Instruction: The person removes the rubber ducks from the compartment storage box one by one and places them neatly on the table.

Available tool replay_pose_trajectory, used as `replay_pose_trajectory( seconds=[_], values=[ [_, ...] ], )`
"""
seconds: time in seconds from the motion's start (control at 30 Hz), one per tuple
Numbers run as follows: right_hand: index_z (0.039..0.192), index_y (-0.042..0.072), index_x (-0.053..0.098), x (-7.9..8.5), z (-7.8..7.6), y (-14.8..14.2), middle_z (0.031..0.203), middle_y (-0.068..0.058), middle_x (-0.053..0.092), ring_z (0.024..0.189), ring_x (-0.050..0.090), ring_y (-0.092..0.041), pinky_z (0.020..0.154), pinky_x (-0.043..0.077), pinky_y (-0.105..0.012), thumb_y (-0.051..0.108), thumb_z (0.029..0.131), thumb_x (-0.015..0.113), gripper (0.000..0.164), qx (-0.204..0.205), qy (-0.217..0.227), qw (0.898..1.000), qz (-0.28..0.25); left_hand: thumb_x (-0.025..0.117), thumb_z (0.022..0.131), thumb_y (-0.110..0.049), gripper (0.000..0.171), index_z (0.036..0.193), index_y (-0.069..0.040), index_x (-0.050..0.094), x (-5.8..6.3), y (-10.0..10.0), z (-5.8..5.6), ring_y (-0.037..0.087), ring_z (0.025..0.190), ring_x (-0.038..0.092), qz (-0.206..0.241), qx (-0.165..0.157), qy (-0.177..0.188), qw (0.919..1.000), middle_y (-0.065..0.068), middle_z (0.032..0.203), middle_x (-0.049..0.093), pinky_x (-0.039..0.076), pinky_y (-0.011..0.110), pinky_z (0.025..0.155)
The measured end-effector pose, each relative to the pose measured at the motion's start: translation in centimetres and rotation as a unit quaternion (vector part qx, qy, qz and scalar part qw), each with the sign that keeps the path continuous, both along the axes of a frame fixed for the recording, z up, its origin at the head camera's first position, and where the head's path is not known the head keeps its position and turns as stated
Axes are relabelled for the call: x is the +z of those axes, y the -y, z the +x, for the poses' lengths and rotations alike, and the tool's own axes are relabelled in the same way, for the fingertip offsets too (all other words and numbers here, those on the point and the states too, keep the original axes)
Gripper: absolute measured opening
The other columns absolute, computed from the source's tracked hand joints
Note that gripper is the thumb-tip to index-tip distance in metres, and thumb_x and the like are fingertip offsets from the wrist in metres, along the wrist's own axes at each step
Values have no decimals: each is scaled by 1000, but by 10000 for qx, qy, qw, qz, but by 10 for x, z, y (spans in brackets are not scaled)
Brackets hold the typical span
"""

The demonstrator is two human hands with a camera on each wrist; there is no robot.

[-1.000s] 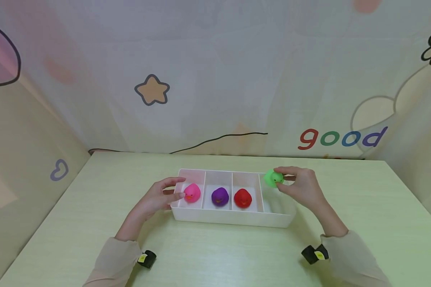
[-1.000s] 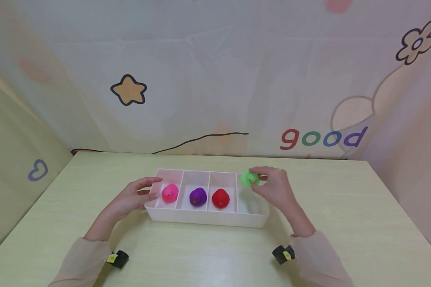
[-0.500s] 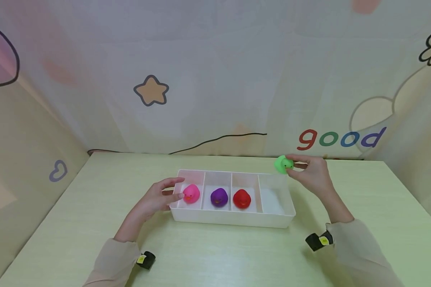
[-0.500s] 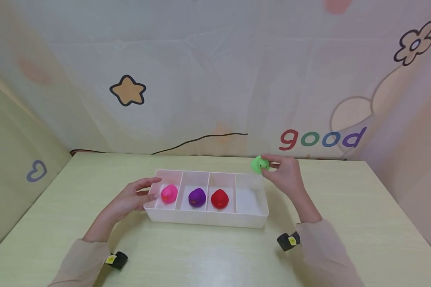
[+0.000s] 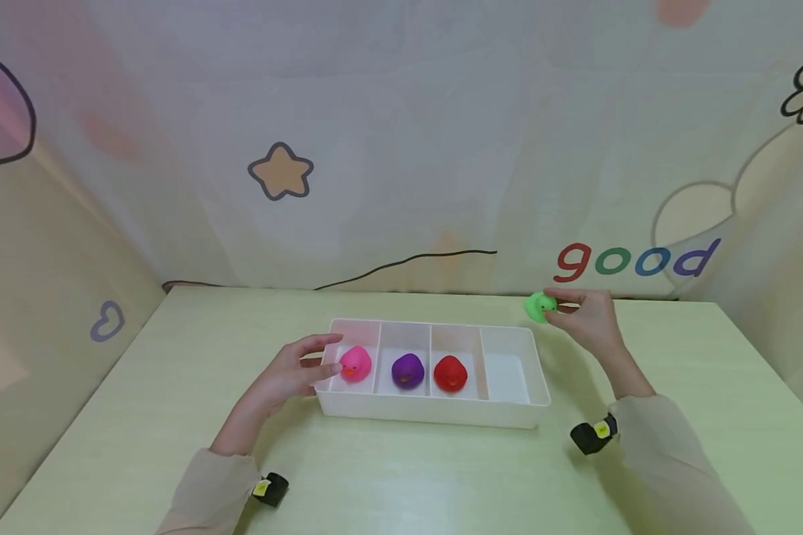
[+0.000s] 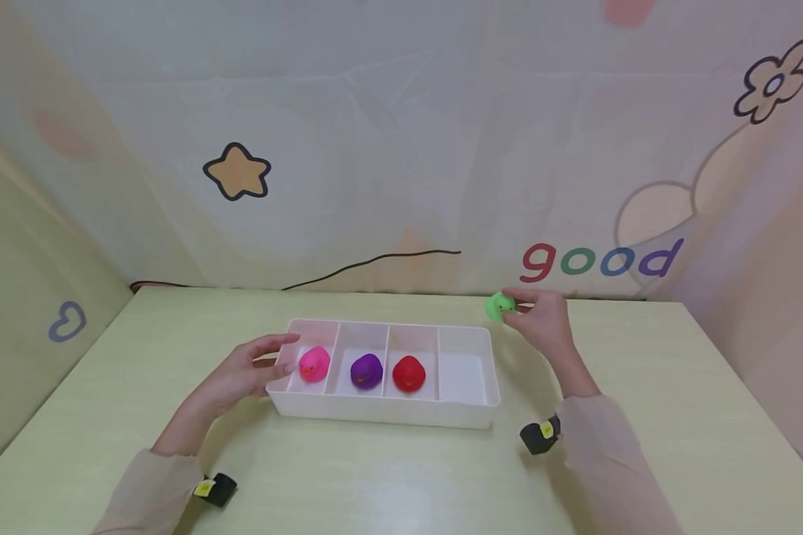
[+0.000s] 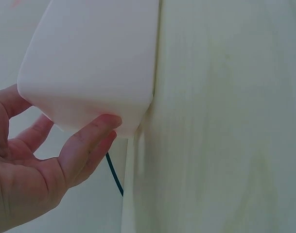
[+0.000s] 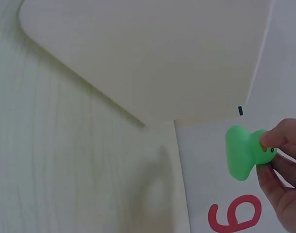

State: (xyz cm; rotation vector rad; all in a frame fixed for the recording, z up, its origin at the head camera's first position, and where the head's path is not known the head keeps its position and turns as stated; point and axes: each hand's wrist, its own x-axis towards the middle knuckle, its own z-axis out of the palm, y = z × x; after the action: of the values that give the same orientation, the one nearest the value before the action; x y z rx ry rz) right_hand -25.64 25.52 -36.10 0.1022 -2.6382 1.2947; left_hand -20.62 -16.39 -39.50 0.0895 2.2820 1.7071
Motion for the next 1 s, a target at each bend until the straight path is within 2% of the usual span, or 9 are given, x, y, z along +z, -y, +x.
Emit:
replay_pose_trajectory(
  seconds=[0.23,0.57,0.77,1.0],
  values=[
    [114,-9,58,-15,-15,-9,112,-28,58,99,58,-38,69,49,-14,0,80,64,36,73,177,9998,-25,66,83,-15,52,132,-15,48,-3,1,-1,37,120,41,-93,67,-43,9999,13,137,38,53,38,75],
    [117,-9,56,-29,-26,-16,115,-27,57,105,56,-38,72,48,-14,0,80,65,39,111,363,9992,-129,65,84,-13,52,133,-12,46,-2,0,0,38,119,42,15,52,-52,10000,16,137,37,53,40,75],
    [117,-9,56,-34,-28,-18,115,-26,57,106,55,-37,81,49,-26,1,81,65,39,7,498,9988,10,65,84,-12,52,133,-11,47,-1,0,1,39,120,41,51,18,-47,10000,17,137,36,53,40,75],
    [118,-8,56,-37,-30,-20,117,-25,56,107,55,-36,88,47,-33,1,81,64,39,-10,680,9977,-16,66,83,-13,53,132,-12,47,-1,0,0,38,120,41,26,25,-57,10000,16,138,36,53,39,74]
  ],
)
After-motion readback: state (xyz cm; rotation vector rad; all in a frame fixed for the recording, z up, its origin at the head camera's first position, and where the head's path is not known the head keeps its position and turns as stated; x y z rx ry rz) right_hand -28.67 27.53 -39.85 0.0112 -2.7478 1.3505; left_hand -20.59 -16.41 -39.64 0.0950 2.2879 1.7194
